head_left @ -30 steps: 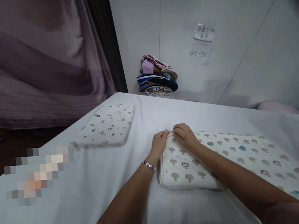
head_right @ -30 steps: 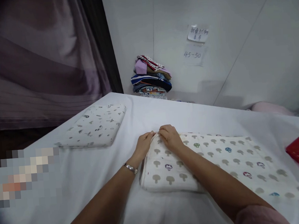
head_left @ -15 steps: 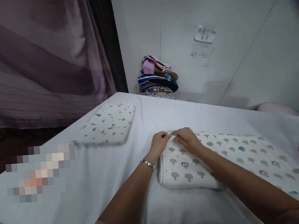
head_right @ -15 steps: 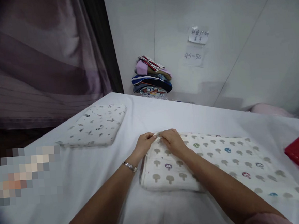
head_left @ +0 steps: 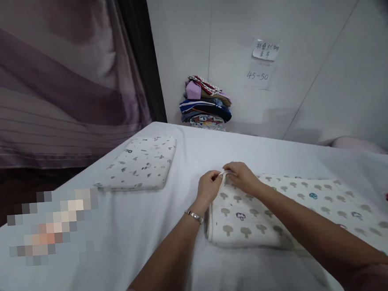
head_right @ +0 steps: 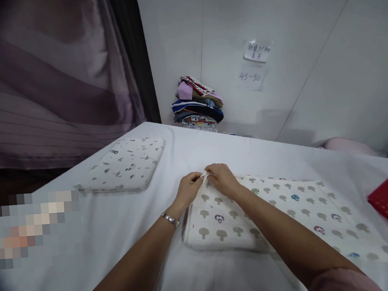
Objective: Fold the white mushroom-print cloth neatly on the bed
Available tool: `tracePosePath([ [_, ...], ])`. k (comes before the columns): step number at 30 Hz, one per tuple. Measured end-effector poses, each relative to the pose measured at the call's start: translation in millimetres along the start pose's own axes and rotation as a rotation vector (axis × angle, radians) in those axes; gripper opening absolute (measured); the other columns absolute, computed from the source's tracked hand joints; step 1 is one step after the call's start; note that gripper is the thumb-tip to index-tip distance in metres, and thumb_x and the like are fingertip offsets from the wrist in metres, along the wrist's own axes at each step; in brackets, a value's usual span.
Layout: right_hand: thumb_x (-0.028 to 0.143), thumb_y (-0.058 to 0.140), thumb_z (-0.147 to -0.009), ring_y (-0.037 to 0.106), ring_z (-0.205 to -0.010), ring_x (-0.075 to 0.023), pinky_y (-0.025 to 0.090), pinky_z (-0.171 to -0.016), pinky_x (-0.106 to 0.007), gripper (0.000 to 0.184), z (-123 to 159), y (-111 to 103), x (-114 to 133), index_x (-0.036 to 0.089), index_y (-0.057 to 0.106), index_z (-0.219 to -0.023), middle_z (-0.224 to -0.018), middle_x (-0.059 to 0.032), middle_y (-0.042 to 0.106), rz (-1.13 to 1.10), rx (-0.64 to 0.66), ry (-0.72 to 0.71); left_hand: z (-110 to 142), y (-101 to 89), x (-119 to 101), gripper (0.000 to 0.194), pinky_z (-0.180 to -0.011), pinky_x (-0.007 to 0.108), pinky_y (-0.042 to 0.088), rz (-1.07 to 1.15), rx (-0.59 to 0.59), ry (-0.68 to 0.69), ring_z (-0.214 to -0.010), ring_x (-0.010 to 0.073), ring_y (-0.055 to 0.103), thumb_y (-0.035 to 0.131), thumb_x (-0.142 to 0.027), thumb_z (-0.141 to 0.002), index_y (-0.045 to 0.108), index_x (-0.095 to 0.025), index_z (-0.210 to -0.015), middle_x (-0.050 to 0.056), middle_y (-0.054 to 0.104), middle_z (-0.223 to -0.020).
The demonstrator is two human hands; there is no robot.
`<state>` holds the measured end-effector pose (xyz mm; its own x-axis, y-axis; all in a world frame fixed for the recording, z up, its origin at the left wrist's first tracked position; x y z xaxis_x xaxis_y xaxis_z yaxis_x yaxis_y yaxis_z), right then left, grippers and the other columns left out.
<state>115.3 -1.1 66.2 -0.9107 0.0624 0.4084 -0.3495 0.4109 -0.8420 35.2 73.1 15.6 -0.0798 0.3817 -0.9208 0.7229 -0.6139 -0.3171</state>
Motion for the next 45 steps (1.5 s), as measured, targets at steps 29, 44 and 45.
tracePosePath([
  [29, 0.028, 0.051, -0.083, 0.052, -0.108, -0.0254, 0.04, -0.092, -0.044, 0.044, 63.3, -10.6, -56.4, 0.02, 0.047, -0.126, -0.118, -0.0115, 0.057, 0.136, 0.092, 0.016, 17.7, 3.9, -19.0, 0.015, -0.067, 0.025, 0.039, -0.485, 0.118, 0.025, -0.077, 0.0148, 0.055, 0.048, -0.028, -0.082, 0.058, -0.02, -0.086, 0.002, 0.063, -0.087],
  [44, 0.026, 0.046, -0.083, 0.055, -0.109, -0.0252, 0.04, -0.094, -0.034, 0.042, 287.7, -192.0, -258.3, 0.007, 0.055, -0.119, -0.12, -0.0162, 0.057, 0.4, -0.183, 1.039, -19.7, 5.6, 23.6, 0.043, -0.069, 0.033, 0.043, -0.687, 0.301, -0.217, -0.089, 0.0265, 0.059, 0.037, -0.052, -0.08, 0.063, -0.021, -0.095, 0.008, 0.065, -0.098],
  [45, 0.027, 0.046, -0.083, 0.057, -0.106, -0.0245, 0.042, -0.091, -0.033, 0.041, 299.0, -195.4, -264.4, 0.008, 0.056, -0.118, -0.116, -0.0153, 0.06, 0.39, -0.179, 1.079, -20.5, 6.2, 23.3, 0.045, -0.069, 0.034, 0.043, -0.698, 0.307, -0.22, -0.089, 0.0271, 0.059, 0.035, -0.054, -0.08, 0.063, -0.02, -0.093, 0.009, 0.065, -0.097],
])
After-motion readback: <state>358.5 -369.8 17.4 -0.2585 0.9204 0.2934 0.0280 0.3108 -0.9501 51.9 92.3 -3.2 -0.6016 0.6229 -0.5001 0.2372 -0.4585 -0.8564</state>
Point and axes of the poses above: each hand's wrist, its own z-axis away from the middle knuckle, its own y-axis out of the palm, x = y × z, the point moved 10 cm from there along -z, towards the middle knuckle
